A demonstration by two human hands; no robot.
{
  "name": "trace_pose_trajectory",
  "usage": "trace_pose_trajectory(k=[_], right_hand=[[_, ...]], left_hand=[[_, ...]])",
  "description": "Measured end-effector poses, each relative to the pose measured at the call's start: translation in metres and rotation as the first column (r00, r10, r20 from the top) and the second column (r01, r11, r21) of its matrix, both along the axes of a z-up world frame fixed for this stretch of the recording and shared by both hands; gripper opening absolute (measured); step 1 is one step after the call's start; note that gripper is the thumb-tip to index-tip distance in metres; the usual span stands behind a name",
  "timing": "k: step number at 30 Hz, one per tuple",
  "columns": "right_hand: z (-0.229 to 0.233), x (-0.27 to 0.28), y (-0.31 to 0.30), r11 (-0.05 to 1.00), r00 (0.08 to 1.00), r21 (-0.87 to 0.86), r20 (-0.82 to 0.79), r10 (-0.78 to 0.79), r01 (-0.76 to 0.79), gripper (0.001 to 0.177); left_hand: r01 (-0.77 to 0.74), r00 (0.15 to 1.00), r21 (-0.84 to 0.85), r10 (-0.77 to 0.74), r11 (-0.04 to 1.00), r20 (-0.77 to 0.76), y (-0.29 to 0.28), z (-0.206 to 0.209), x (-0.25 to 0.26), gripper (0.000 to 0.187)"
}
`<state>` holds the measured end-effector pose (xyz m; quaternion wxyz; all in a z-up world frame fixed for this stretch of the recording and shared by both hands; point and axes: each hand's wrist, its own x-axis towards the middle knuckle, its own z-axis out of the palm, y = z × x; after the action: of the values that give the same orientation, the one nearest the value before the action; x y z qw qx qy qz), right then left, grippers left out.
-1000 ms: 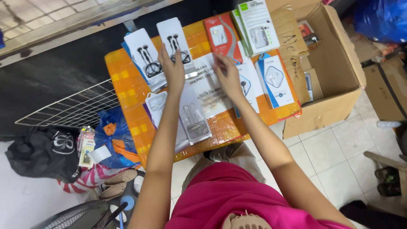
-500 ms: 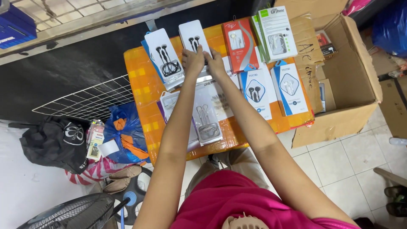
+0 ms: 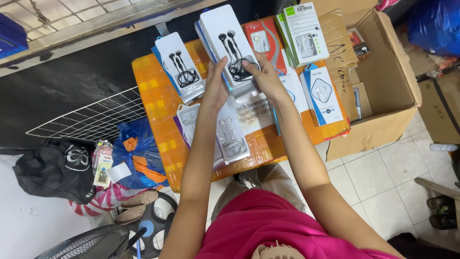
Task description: Organize and pack multiple boxes of wired earphones on a table.
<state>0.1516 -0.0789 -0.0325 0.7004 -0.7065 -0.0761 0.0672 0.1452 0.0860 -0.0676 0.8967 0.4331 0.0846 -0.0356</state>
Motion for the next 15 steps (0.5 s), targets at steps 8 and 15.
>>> trace_pose_trajectory(k=[8, 15], right_hand=[[0.046, -0.047, 0.0, 0.943, 0.952, -0.308, 0.303, -0.03, 0.128, 0.092], [0.049, -0.067, -0.02, 0.912, 0.925, -0.398, 0.374, 0.068, 0.094, 0.087]], left_hand=[[-0.114, 0.989, -0.064, 0.12, 0.991, 0.088, -0.021, -0.028, -0.013, 0.069], [-0.192, 0.961, 0.059, 0.176, 0.98, 0.213, -0.039, 0.007, -0.042, 0.089]])
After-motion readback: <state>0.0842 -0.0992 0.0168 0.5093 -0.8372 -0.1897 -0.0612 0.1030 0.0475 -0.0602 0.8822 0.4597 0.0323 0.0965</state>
